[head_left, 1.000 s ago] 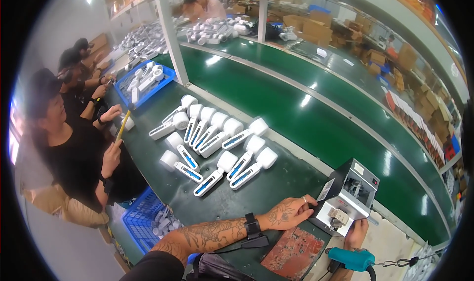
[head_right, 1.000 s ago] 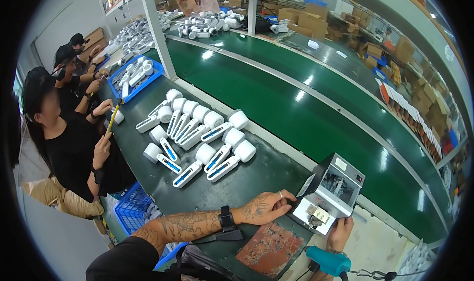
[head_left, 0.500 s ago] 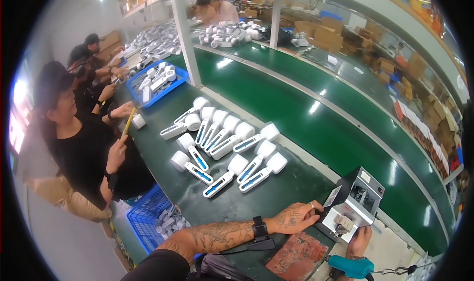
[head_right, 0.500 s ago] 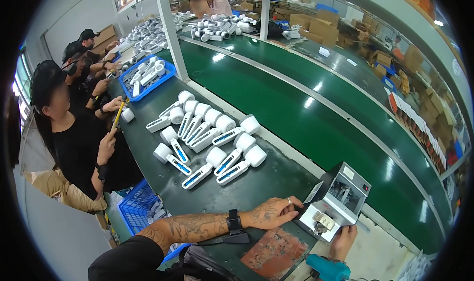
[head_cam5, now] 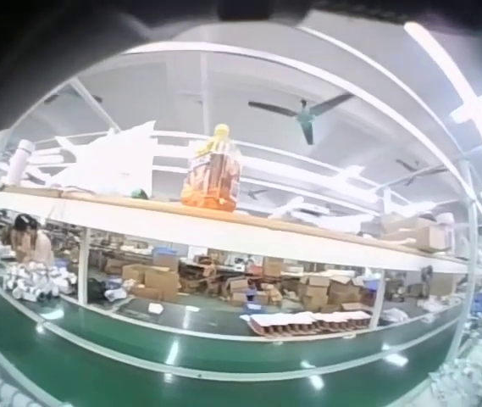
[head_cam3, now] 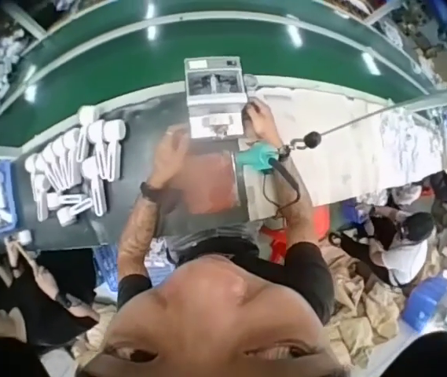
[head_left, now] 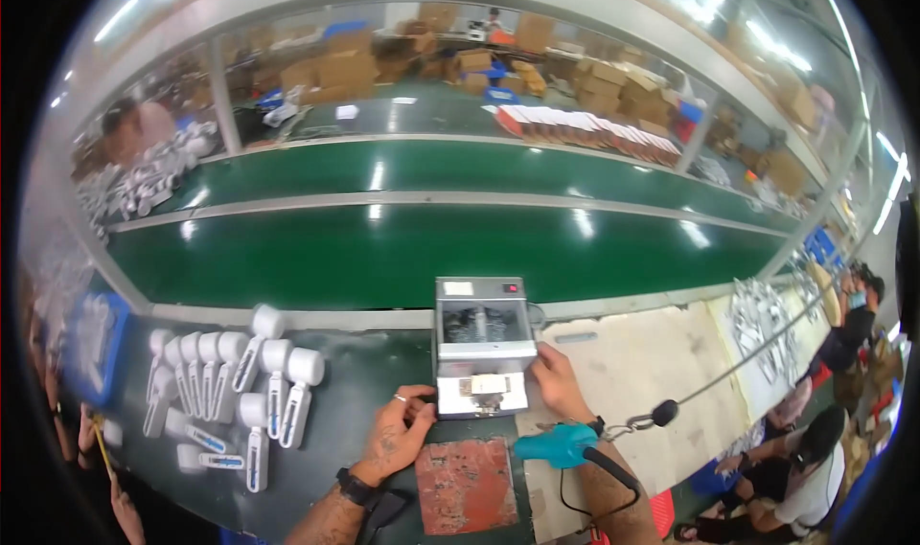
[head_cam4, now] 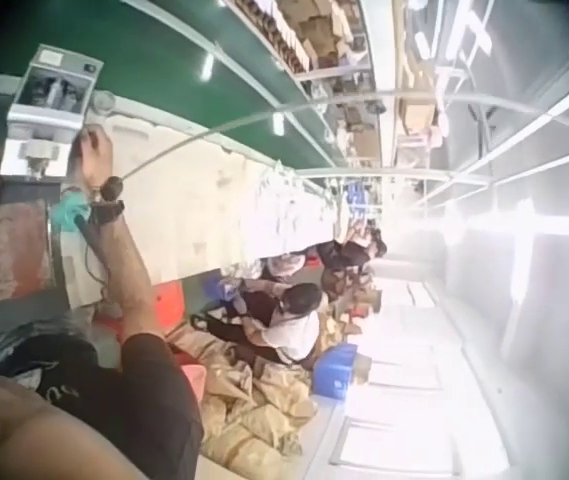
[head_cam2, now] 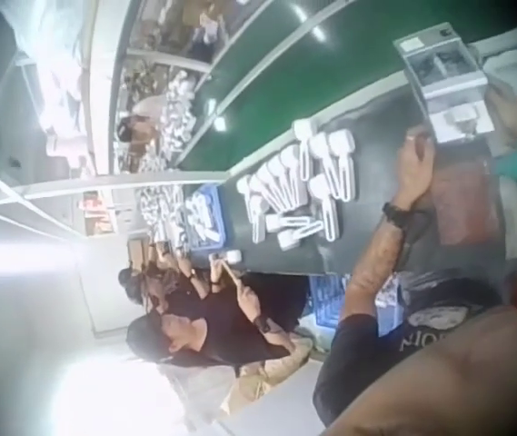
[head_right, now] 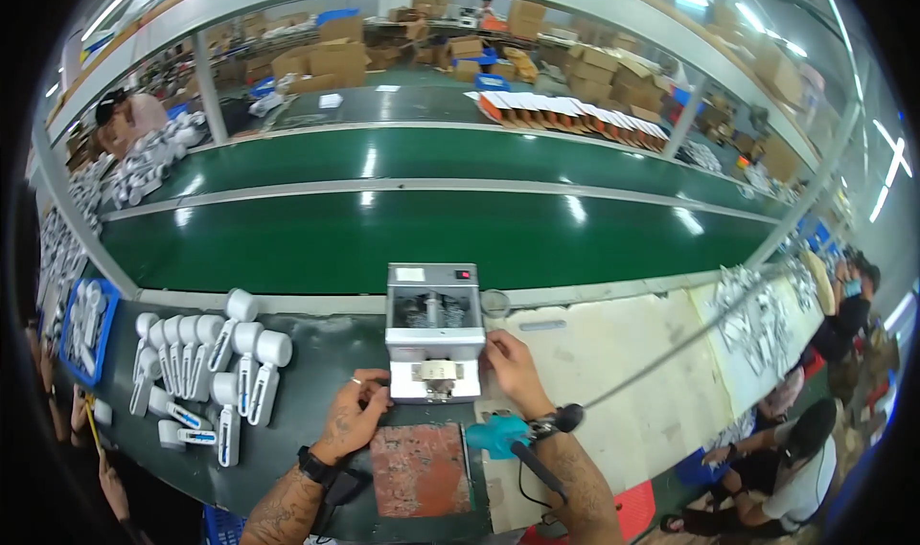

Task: The person picks up a white plastic component and places it into a machine, then removes it and sets it back on the table. They repeat this process with another component before picking up a blue handheld tool and pressing it against a red block.

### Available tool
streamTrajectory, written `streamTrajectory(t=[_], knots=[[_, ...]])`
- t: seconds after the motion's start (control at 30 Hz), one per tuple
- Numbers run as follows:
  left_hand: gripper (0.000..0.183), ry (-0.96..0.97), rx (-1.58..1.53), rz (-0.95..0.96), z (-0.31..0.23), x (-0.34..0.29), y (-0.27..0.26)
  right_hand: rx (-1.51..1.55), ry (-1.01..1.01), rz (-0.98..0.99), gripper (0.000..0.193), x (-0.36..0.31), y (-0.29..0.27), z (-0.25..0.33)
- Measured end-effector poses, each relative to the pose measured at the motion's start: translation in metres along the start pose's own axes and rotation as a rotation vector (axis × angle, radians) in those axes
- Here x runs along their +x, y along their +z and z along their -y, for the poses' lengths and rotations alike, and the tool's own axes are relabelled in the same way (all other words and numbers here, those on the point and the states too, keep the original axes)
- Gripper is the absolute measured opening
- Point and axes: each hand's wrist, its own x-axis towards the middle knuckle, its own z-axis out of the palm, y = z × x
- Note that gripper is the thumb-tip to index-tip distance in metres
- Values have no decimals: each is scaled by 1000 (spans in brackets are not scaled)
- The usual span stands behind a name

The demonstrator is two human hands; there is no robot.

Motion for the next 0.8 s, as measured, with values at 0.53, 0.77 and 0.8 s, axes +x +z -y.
streamTrajectory(t=[0.53,0.77,0.8], knots=[[22,-15,-50,-108,-7,-3,4,145,3,73,20,9,10,-15],[21,-35,-73,-82,2,3,7,158,-24,25,20,4,5,-8],[20,-33,-74,-84,0,4,8,180,-11,44,19,4,3,-10]])
